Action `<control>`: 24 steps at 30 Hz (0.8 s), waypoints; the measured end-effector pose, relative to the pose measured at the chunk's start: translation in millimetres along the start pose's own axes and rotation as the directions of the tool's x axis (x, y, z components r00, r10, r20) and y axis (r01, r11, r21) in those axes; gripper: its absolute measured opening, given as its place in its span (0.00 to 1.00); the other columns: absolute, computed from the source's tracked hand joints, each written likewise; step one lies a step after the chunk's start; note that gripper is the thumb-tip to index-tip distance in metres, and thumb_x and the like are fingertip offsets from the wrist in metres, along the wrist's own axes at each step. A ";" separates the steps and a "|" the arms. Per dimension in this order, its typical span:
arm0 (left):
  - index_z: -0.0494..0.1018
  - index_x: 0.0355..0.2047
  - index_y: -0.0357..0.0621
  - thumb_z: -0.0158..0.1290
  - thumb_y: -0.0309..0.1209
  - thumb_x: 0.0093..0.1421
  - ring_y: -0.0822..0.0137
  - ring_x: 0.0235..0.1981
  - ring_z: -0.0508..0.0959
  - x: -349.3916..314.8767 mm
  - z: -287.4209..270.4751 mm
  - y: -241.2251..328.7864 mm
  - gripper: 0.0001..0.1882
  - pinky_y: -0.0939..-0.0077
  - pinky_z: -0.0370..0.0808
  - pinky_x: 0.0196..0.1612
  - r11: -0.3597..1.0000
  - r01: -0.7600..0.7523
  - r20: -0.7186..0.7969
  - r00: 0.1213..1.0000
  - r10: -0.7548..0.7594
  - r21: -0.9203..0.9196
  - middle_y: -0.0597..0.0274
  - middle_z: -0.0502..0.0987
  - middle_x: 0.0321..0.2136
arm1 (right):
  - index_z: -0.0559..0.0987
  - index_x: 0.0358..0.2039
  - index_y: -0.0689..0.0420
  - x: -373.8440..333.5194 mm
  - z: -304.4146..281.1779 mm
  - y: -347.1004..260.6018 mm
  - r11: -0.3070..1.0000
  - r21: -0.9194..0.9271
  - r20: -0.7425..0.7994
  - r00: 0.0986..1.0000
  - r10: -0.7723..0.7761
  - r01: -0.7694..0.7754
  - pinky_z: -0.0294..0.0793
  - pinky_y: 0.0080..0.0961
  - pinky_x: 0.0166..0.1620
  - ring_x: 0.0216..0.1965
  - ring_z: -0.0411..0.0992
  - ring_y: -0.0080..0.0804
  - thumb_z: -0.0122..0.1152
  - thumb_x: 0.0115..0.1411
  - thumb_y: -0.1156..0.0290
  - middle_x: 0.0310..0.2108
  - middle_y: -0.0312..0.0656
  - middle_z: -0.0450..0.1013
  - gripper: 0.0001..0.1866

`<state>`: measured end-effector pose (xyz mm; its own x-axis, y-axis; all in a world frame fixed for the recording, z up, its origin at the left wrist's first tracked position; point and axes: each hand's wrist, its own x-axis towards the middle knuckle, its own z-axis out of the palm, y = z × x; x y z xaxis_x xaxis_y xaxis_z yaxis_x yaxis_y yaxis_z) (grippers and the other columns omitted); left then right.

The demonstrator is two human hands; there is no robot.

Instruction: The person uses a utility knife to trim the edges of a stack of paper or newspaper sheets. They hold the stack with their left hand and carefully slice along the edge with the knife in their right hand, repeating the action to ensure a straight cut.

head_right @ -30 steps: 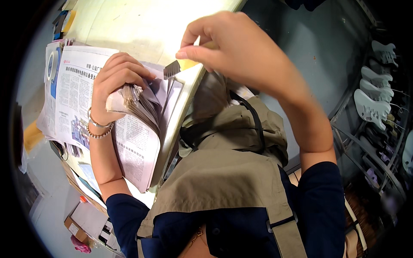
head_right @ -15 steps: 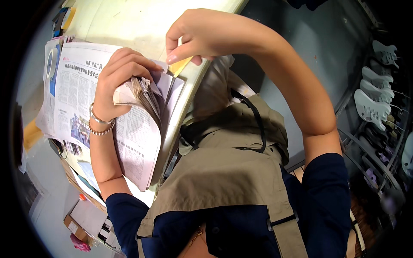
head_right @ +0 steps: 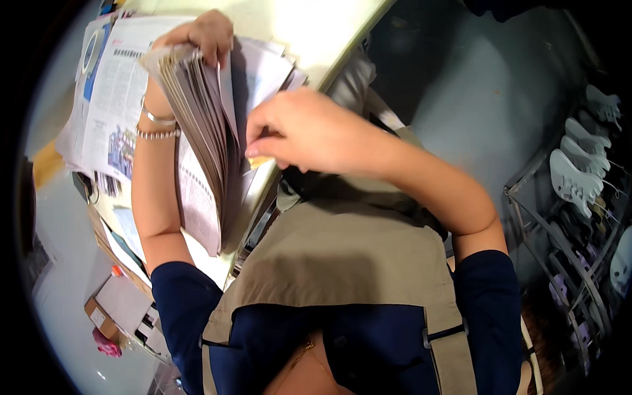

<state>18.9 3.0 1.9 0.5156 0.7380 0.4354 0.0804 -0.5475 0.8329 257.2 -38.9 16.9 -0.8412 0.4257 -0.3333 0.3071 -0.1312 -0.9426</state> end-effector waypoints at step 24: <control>0.70 0.18 0.45 0.57 0.44 0.54 0.59 0.36 0.76 12.3 8.4 17.4 0.17 0.67 0.72 0.41 0.959 0.082 0.136 0.983 -0.122 0.271 0.55 0.81 0.28 | 0.82 0.35 0.62 -43.8 -44.2 23.4 0.981 0.002 -0.739 0.660 -0.130 0.196 0.59 0.11 0.17 0.16 0.66 0.12 0.65 0.61 0.69 0.20 0.35 0.76 0.08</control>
<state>33.8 -0.7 18.8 0.6129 0.7389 0.2801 0.3504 -0.5719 0.7417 320.9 -21.1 10.4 -0.2666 0.9603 -0.0822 0.1357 -0.0470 -0.9896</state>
